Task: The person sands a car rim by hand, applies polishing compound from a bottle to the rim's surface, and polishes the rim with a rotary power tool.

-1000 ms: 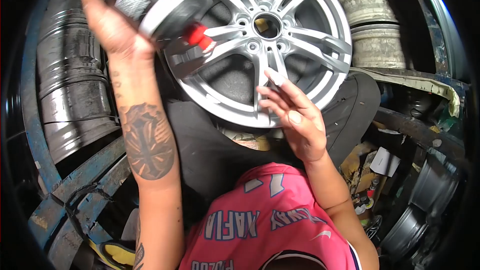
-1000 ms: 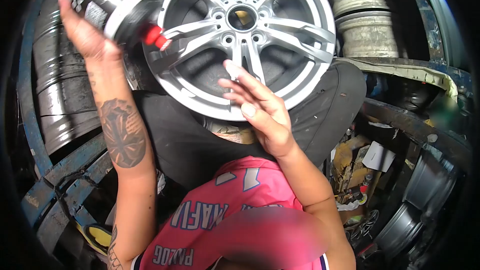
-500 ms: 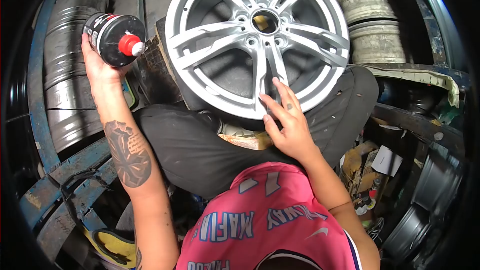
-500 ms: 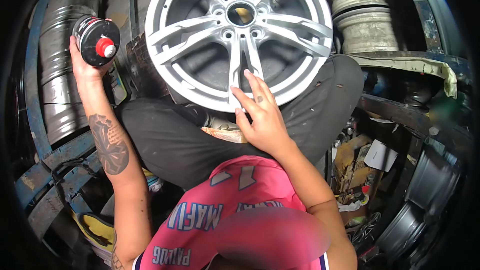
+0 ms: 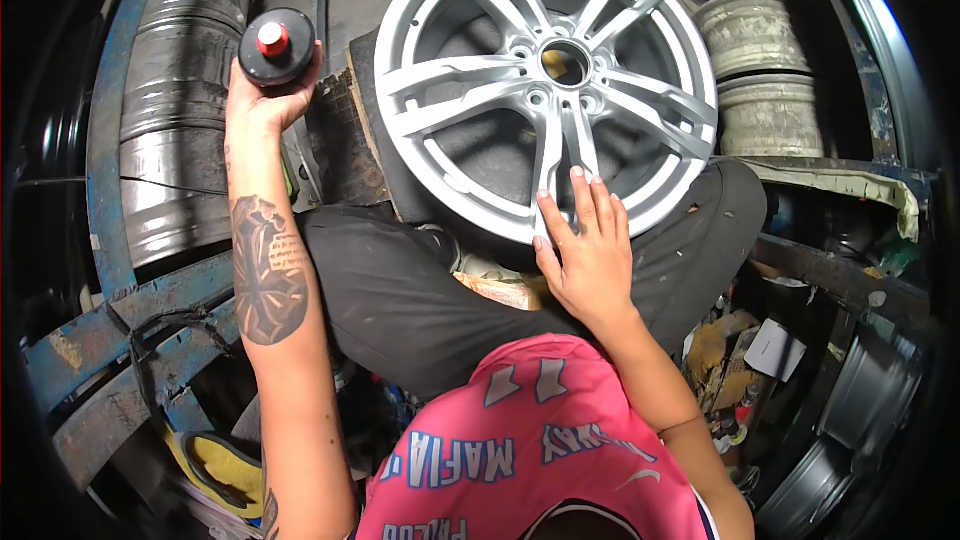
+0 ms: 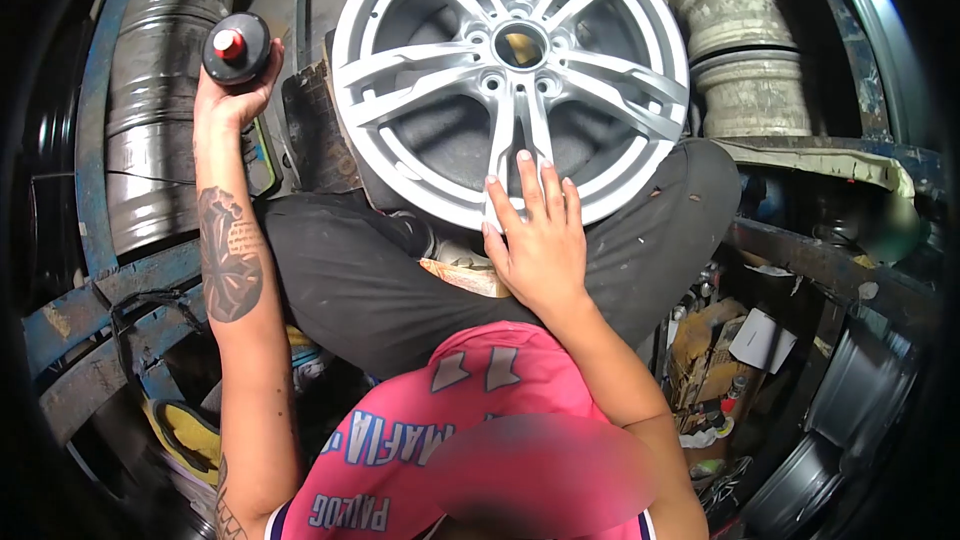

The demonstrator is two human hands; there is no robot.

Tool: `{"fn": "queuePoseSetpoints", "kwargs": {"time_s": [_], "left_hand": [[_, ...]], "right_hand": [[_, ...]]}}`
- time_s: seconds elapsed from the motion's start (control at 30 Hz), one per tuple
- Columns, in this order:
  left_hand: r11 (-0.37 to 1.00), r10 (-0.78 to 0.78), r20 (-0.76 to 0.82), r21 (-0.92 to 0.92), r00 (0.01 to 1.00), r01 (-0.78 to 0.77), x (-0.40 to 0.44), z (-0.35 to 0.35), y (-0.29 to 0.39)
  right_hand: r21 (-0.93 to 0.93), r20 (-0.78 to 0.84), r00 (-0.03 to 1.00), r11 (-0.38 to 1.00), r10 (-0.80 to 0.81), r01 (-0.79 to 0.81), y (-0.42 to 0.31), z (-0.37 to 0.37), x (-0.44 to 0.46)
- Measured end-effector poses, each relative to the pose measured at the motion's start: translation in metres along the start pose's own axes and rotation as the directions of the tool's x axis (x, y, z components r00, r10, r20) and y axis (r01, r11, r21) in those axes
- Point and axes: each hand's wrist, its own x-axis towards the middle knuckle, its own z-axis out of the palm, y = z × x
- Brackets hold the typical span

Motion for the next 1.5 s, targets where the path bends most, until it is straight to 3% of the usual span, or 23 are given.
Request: {"fn": "queuePoseSetpoints", "kwargs": {"time_s": [0.1, 0.27, 0.33, 0.43, 0.53, 0.73, 0.87, 1.0, 1.07, 1.2, 1.27, 1.3, 1.33, 1.4, 1.5], "left_hand": [[0.999, 0.038, -0.010, 0.015, 0.999, -0.038, -0.011, 0.002, -0.005], [0.994, -0.084, -0.007, -0.077, 0.996, 0.083, 0.009, -0.010, 0.008], [0.988, -0.137, -0.028, -0.073, 0.990, 0.134, 0.018, -0.013, 0.011], [0.991, -0.086, -0.045, 0.101, 0.995, 0.090, 0.031, -0.031, 0.006], [0.963, -0.038, -0.057, 0.263, 0.998, 0.052, 0.017, -0.031, -0.002], [0.914, -0.050, -0.096, 0.396, 0.994, 0.084, 0.013, -0.045, 0.005], [0.853, -0.024, -0.156, 0.511, 0.987, 0.102, 0.019, -0.054, 0.011], [0.848, -0.013, -0.233, 0.513, 0.972, 0.134, 0.028, -0.067, 0.025], [0.765, 0.011, -0.208, 0.632, 0.978, 0.126, 0.032, -0.075, 0.028], [0.280, 0.102, -0.148, 0.953, 0.984, 0.114, 0.033, -0.083, 0.027], [0.158, 0.099, -0.236, 0.963, 0.967, 0.219, 0.037, -0.082, 0.023], [0.192, 0.051, -0.284, 0.944, 0.958, 0.269, 0.040, -0.083, 0.023], [0.265, -0.007, -0.221, 0.940, 0.975, 0.215, 0.037, -0.089, 0.025], [0.295, 0.003, -0.244, 0.927, 0.970, 0.232, 0.038, -0.089, 0.026], [0.225, 0.024, -0.256, 0.943, 0.966, 0.244, 0.040, -0.091, 0.032]], "right_hand": [[0.052, 0.003, 1.000, 0.998, -0.027, 0.027, -0.009, -0.017, 0.006], [0.464, -0.092, 0.988, 0.872, -0.123, 0.152, -0.037, -0.001, 0.078], [0.440, -0.108, 0.981, 0.877, -0.159, 0.190, -0.058, 0.024, 0.113], [0.243, -0.094, 0.977, 0.947, -0.193, 0.210, -0.086, 0.047, 0.148], [0.169, -0.105, 0.977, 0.965, -0.187, 0.203, -0.099, 0.060, 0.158], [-0.003, -0.168, 0.977, 0.991, -0.129, 0.131, -0.096, 0.069, 0.159], [0.023, -0.160, 0.962, 0.973, -0.222, 0.228, -0.102, 0.074, 0.148], [-0.006, -0.210, 0.969, 0.991, -0.134, 0.136, -0.103, 0.074, 0.152], [0.005, -0.196, 0.968, 0.987, -0.156, 0.160, -0.104, 0.076, 0.152], [0.023, -0.201, 0.965, 0.984, -0.167, 0.175, -0.108, 0.073, 0.151], [0.011, -0.189, 0.969, 0.986, -0.160, 0.165, -0.110, 0.076, 0.151], [0.036, -0.150, 0.969, 0.979, -0.196, 0.203, -0.110, 0.068, 0.148], [0.065, -0.155, 0.972, 0.980, -0.176, 0.188, -0.108, 0.061, 0.145], [0.127, -0.160, 0.977, 0.979, -0.138, 0.159, -0.097, 0.050, 0.136], [0.152, -0.194, 0.981, 0.988, 0.020, 0.010, -0.053, 0.022, 0.115]]}}
